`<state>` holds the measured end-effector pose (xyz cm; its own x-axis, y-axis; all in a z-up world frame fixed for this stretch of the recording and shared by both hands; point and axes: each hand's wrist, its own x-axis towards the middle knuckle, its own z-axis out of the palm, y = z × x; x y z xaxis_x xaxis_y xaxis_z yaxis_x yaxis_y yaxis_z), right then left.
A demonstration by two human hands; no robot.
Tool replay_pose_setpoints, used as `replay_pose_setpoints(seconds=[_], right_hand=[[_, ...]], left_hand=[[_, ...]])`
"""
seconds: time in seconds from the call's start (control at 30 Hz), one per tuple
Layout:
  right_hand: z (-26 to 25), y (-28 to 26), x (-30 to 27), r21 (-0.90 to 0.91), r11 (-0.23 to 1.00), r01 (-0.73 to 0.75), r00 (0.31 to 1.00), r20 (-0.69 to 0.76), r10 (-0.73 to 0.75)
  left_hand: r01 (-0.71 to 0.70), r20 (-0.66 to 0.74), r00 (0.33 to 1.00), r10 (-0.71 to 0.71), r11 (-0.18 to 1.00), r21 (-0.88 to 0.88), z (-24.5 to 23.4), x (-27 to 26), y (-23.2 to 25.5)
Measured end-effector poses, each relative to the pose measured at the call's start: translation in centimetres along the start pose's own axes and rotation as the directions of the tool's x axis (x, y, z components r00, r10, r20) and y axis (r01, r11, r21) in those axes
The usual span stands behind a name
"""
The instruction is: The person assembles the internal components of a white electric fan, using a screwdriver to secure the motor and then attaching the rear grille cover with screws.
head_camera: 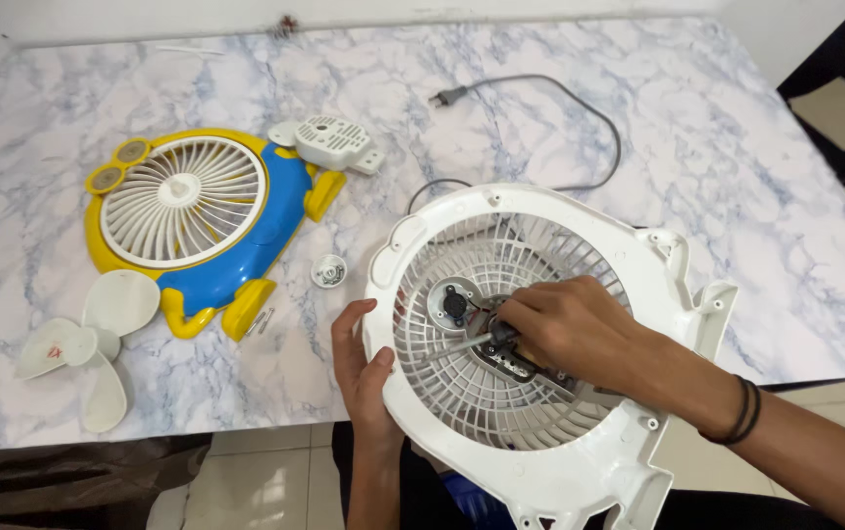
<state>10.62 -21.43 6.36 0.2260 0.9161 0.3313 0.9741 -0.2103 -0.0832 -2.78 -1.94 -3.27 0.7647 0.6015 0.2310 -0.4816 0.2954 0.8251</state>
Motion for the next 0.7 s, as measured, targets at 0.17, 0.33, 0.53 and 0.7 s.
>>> replay_pose_setpoints(seconds=[0.17,0.33,0.53,0.7], right_hand=[[-0.9,-0.8,-0.5,0.009,1.0,-0.009,0.993,-0.114,0.01],[-1.8,-1.1,-0.2,0.016,0.999,-0.043,0.98,-0.192,0.045],[-2.1,-0.8,0.4,0.237,0.915,-0.327,0.936,-0.054,0.348],[-2.1,-0.7,0.7,0.203,0.925,-0.321,0.945,-0.002,0.328]], left_hand=[[0.021,0.013,1.0,-0.021,0.999,-0.041,-0.1,0.0,-0.3],[0.004,-0.007,1.0,-0.004,1.0,-0.008,-0.2,-0.2,-0.6],[0.038,0.001,0.999,-0.038,0.998,-0.042,-0.6,-0.1,-0.5],[0.035,0.019,0.999,-0.034,0.999,-0.037,-0.8,-0.1,-0.6]])
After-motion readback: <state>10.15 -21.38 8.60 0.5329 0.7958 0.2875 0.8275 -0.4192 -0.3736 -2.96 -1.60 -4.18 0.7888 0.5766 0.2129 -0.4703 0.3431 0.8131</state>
